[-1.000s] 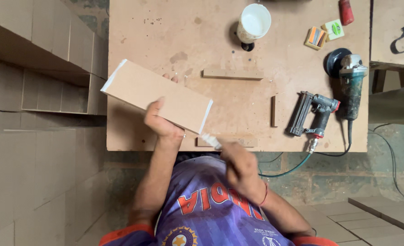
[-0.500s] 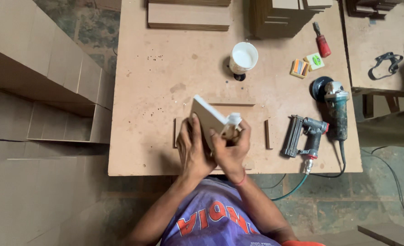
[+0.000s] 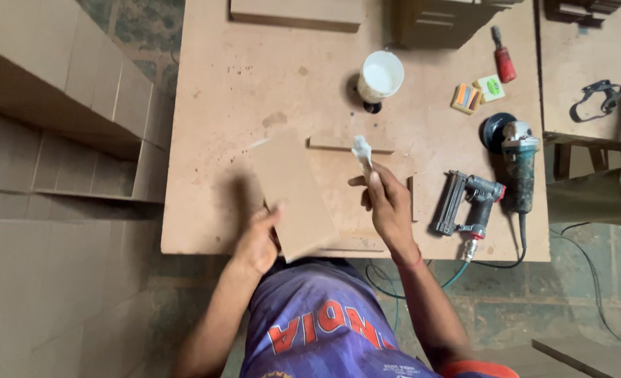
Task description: The person assembles small wooden boxes by applying glue to the edges of wooden panels and joining them together. They use a nail gun to secure the joints and a sander to smooth the edges. The process is repeated for multiple boxes.
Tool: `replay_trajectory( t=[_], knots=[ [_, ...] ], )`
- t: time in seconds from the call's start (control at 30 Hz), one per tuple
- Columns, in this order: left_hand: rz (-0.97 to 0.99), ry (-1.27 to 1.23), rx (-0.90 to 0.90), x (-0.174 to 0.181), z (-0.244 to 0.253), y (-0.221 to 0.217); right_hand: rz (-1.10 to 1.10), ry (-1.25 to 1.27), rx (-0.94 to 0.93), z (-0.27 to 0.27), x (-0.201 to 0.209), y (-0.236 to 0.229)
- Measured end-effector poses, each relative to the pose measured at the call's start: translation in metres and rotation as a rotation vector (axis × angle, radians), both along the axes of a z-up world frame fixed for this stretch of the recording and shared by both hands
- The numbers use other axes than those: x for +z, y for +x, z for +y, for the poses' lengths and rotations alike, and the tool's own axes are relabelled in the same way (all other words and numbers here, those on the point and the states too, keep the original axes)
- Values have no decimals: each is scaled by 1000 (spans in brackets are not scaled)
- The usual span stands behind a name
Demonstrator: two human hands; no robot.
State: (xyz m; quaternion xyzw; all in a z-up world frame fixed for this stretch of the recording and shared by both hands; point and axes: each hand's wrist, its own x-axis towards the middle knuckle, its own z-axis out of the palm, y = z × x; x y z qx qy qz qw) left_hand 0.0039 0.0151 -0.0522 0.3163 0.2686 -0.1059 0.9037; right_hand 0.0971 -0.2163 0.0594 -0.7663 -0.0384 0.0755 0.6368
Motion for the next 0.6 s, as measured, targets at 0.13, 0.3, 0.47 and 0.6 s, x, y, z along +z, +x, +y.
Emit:
replay_trajectory(
  t=[0.13, 0.3, 0.47, 0.6],
  knots=[
    [-21, -140, 268, 5, 8, 17, -346, -234, 97, 2, -5, -48],
    [-33, -170, 344, 22, 2, 20, -455, -275, -14, 28, -28, -58],
    [-104, -137, 402, 42, -4, 21, -626, -431, 7, 36, -34, -74],
    [-90, -119, 436, 53, -5, 20, -740, -525, 221, 27, -23, -100]
  ],
)
